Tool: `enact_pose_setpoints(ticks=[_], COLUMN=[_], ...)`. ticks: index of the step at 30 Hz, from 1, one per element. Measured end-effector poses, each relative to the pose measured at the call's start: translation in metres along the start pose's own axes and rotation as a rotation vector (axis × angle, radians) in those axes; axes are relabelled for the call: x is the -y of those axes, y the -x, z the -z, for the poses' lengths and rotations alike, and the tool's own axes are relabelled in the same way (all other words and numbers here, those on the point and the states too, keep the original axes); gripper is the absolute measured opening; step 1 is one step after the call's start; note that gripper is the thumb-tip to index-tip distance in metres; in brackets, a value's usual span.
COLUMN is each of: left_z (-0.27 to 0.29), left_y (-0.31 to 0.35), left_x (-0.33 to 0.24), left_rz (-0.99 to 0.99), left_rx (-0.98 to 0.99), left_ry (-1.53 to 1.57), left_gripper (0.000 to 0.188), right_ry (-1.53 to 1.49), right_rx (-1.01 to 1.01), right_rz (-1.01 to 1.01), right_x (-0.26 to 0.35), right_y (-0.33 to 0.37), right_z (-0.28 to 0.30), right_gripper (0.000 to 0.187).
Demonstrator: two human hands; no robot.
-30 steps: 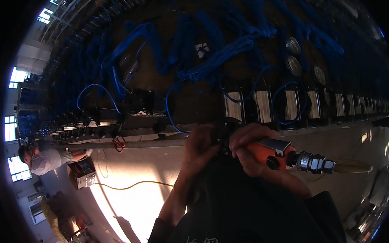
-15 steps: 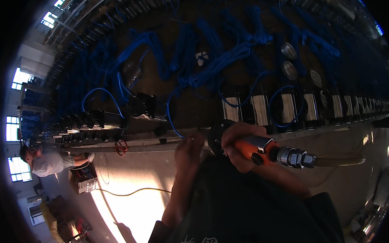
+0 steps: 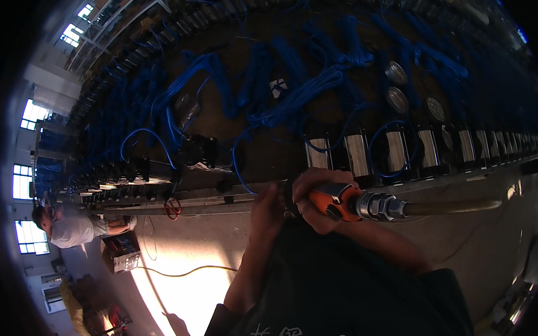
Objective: The person assembles industrial water pumps by placing metal caps onto the pump bodies and securing them with screws using a pneumatic screwdriver.
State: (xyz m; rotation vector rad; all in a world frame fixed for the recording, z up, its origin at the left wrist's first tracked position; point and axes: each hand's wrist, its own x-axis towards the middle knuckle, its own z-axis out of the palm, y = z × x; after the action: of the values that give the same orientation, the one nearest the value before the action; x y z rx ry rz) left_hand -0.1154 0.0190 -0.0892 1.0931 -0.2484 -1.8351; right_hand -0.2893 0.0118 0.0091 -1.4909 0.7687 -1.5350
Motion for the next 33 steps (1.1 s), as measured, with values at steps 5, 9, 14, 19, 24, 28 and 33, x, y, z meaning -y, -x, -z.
enact_pose_setpoints(ticks=[5,9,14,19,24,28,33], left_z=[0.002,-0.011,0.006,0.004,0.0,-0.002,-0.006], left_y=[-0.006,0.002,-0.007,-0.007,-0.006,-0.007,-0.004], left_x=[0.009,0.004,0.009,0.011,0.013,0.013,0.0], left_rz=[-0.081,-0.067,-0.165,0.009,-0.029,-0.028,-0.095], left_rx=[0.033,-0.047,0.112,0.075,0.023,0.001,0.064], left_ry=[0.017,0.038,-0.152,0.1,0.162,0.179,0.041], left_gripper=[0.012,0.009,0.013,0.015,0.013,0.011,0.012], right_ry=[-0.122,-0.185,-0.227,-0.078,-0.235,-0.125,-0.199], right_rx=[-0.051,-0.106,-0.08,0.022,-0.009,0.024,-0.135], right_rz=[-0.059,-0.112,-0.179,-0.024,0.027,0.057,-0.303], right_x=[0.002,-0.014,-0.012,-0.008,-0.02,-0.022,0.003], right_y=[0.009,0.016,0.011,0.011,0.012,0.012,0.005], right_z=[0.007,0.006,-0.002,0.001,-0.001,-0.001,-0.002], right_gripper=[0.018,0.024,0.026,0.021,0.026,0.024,0.024])
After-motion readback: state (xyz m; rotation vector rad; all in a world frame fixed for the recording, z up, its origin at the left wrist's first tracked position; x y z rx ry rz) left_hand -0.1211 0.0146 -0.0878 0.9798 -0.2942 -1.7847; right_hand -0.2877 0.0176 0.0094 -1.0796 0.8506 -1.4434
